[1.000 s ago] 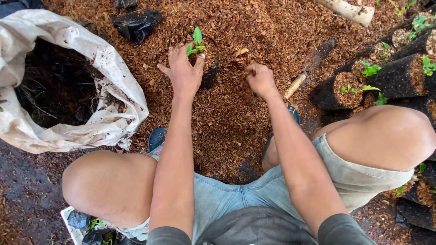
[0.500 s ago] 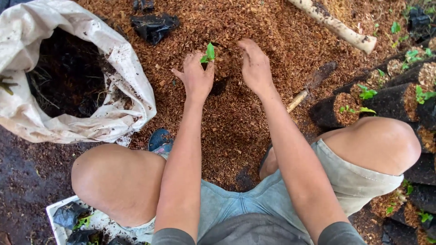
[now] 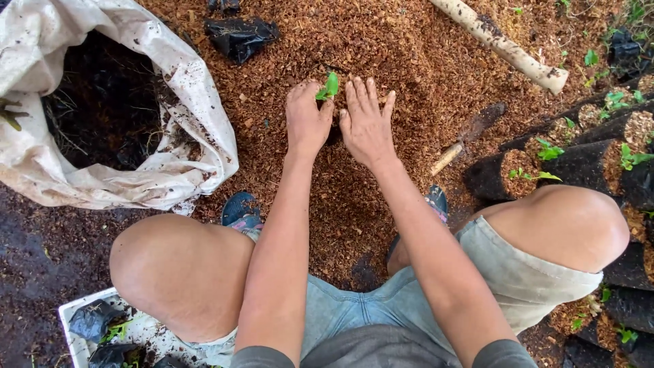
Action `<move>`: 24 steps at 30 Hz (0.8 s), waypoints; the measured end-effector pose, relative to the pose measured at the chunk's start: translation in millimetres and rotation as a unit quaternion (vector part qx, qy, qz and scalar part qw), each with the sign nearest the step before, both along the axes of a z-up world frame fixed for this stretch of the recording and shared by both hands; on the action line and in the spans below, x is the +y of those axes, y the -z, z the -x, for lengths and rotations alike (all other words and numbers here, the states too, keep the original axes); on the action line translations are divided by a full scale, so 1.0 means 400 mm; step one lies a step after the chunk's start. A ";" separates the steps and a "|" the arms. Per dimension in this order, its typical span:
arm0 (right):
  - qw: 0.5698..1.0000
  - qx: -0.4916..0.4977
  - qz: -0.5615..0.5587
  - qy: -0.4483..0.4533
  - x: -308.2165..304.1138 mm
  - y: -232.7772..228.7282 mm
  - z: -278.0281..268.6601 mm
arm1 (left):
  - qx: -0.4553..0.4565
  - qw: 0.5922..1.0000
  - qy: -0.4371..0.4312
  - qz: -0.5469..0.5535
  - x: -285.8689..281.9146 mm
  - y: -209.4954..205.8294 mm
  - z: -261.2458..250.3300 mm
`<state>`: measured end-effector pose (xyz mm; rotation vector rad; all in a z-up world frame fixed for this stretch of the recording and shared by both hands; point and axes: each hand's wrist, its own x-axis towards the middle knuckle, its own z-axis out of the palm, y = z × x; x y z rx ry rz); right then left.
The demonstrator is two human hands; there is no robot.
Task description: The person plants a small seedling into a black plastic bag filled with soil. They use their hands to pack the soil around the plant and then place the bag with the seedling among other similar bags.
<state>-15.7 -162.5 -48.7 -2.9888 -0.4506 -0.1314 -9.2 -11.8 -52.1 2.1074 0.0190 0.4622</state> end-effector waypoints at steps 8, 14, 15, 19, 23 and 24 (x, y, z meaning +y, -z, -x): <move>0.997 0.028 -0.008 -0.073 -0.001 -0.047 -0.076 | 0.023 0.999 0.021 0.011 0.020 0.021 0.003; 0.997 0.063 -0.011 -0.052 -0.003 -0.041 -0.048 | 0.037 0.999 0.021 0.001 0.014 0.019 0.019; 0.997 0.057 -0.019 -0.041 0.000 -0.055 -0.044 | 0.033 0.999 0.019 0.001 0.013 0.015 0.020; 0.993 0.081 -0.074 -0.041 -0.012 -0.024 -0.056 | 0.026 0.999 0.028 0.004 0.001 -0.022 0.035; 0.945 0.108 -0.308 -0.027 -0.026 -0.067 -0.057 | 0.013 0.996 0.024 0.083 -0.002 -0.105 0.088; 0.905 0.123 -0.407 -0.006 -0.026 -0.074 -0.053 | 0.013 0.992 0.015 0.125 0.001 -0.113 0.100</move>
